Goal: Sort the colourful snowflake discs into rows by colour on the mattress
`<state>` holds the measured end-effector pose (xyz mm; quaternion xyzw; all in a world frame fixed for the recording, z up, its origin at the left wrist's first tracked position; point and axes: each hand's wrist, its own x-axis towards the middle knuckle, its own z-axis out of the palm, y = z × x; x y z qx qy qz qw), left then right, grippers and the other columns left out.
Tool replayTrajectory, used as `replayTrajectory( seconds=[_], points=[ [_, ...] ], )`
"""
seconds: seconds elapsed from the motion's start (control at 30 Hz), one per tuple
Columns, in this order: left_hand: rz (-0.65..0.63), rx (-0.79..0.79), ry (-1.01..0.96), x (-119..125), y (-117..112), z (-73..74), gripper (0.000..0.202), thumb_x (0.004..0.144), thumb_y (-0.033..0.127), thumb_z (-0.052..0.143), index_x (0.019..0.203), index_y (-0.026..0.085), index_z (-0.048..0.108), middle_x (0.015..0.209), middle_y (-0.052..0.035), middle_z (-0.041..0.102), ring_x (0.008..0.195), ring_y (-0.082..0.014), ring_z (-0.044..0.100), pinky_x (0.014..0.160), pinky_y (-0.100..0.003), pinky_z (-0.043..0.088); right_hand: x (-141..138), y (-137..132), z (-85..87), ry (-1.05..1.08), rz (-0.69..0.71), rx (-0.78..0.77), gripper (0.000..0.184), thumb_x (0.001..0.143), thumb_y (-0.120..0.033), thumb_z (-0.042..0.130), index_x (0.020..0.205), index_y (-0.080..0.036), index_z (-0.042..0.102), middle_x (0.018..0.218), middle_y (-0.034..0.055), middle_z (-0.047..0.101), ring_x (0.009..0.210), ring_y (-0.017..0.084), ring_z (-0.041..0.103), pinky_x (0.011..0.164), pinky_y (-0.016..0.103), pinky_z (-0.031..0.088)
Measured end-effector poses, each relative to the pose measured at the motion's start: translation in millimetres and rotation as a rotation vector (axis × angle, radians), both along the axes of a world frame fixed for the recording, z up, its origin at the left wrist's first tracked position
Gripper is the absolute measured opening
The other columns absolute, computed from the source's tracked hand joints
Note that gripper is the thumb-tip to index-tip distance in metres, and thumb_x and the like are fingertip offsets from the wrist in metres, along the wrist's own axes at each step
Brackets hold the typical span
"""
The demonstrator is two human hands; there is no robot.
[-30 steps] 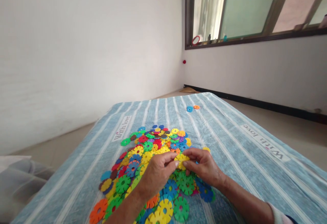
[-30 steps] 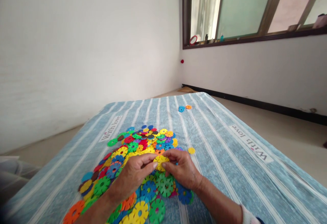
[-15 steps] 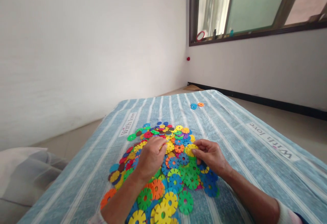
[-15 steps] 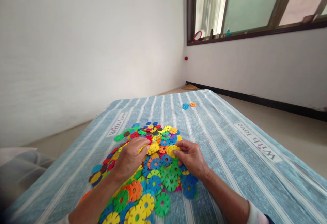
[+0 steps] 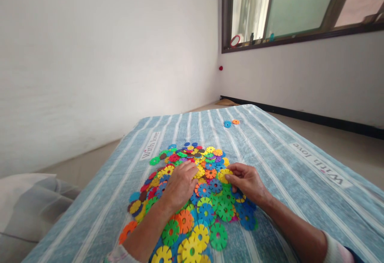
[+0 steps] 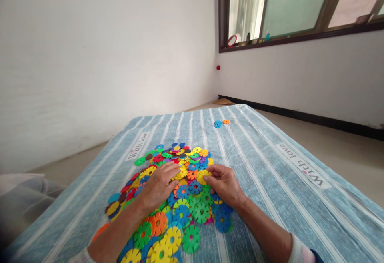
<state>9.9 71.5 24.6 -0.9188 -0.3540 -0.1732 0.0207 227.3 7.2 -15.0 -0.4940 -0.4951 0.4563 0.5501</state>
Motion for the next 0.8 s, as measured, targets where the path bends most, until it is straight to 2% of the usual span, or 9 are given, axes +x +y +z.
replayTrajectory(
  seconds=[0.4,0.57,0.8],
  points=[
    [0.037,-0.017,-0.011,3.5,2.2,-7.7,0.009,0.078,0.013,0.055,0.082,0.017,0.063,0.090,-0.0072,0.066,0.095,-0.0231,0.058,0.087,-0.039,0.044,-0.6,1.0,-3.2,-0.005,0.012,0.010,0.027,0.071,-0.035,0.066,0.086,-0.014,0.060,0.056,-0.0055,0.053,0.039,0.007,0.050,0.039,0.019,0.036],
    [0.042,0.015,-0.051,4.9,2.9,-12.6,0.013,0.079,0.011,0.050,0.076,0.017,0.061,0.083,-0.0063,0.065,0.090,-0.0218,0.058,0.084,-0.037,0.043,-1.1,1.0,-3.9,-0.006,0.016,0.010,0.026,0.071,-0.035,0.066,0.085,-0.014,0.060,0.056,-0.0053,0.053,0.039,0.007,0.049,0.039,0.019,0.036],
    [0.102,0.026,-0.052,8.9,-0.1,-10.6,0.016,0.076,0.009,0.046,0.065,0.017,0.054,0.071,-0.0041,0.061,0.078,-0.0194,0.057,0.075,-0.032,0.042,-2.2,-0.3,-1.4,-0.009,0.010,0.007,0.027,0.070,-0.036,0.067,0.084,-0.014,0.060,0.054,-0.0060,0.052,0.039,0.006,0.048,0.039,0.018,0.035]
  ],
)
